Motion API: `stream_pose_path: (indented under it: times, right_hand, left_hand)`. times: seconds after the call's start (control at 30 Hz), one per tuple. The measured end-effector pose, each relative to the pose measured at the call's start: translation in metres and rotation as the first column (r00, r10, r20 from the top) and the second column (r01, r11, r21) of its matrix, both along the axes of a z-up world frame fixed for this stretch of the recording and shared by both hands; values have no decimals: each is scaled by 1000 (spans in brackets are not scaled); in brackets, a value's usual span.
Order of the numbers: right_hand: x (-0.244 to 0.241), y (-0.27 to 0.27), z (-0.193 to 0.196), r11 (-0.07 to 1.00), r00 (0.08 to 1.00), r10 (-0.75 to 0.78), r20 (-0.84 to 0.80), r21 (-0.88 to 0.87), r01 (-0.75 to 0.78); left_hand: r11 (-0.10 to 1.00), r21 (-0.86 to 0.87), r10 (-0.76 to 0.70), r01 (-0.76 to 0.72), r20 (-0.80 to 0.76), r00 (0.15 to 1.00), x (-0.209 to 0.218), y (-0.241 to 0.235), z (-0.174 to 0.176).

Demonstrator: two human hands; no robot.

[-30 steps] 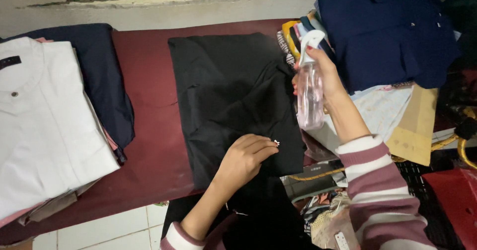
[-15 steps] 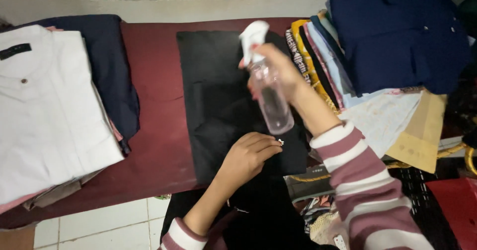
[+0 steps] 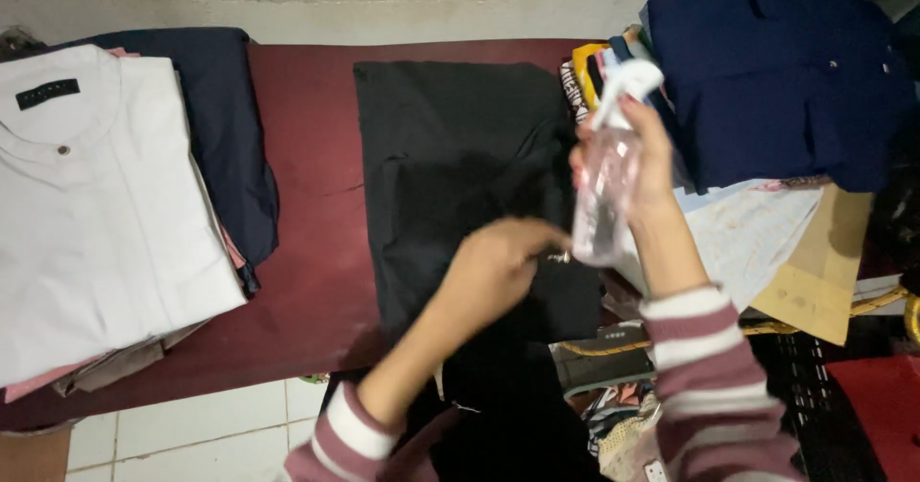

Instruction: The person folds a black shirt and a white patterned shirt on a maroon surface. They use a spray bottle to mist the fabric before folding each item and then place the folded shirts into a stack.

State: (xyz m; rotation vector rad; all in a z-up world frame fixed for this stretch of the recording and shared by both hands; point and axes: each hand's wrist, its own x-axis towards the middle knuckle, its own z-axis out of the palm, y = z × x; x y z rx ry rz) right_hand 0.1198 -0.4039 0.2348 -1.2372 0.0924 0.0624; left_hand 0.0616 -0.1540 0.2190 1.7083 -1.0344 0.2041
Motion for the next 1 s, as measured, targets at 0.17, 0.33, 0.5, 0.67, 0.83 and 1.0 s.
stream_pose_path:
  times: [0.17, 0.33, 0.5, 0.67, 0.83, 1.0]
  right_hand:
    - [-70, -30, -7, 981, 992, -117, 41, 162, 109]
    - [-130, -37, -32, 963, 978, -209, -20, 171, 209]
    - [-144, -25, -53, 963, 977, -192, -94, 176, 206]
    - [-134, -32, -77, 964, 966, -217, -143, 126, 235]
    - [-139, -35, -98, 958, 969, -198, -147, 180, 223]
    - [-158, -26, -98, 952, 961, -226, -158, 174, 252]
  left_hand:
    - [919, -269, 287, -290, -53, 957, 88, 18, 52]
    - [622, 57, 766, -781, 161, 622, 156, 31, -3]
    - [675, 189, 578, -713, 465, 671, 101, -12, -24]
    - [739, 277, 474, -614, 435, 766, 93, -32, -50]
    - [755, 247, 471, -608, 440, 764, 46, -16, -27]
    - [847, 413, 251, -333, 241, 938, -47, 8, -6]
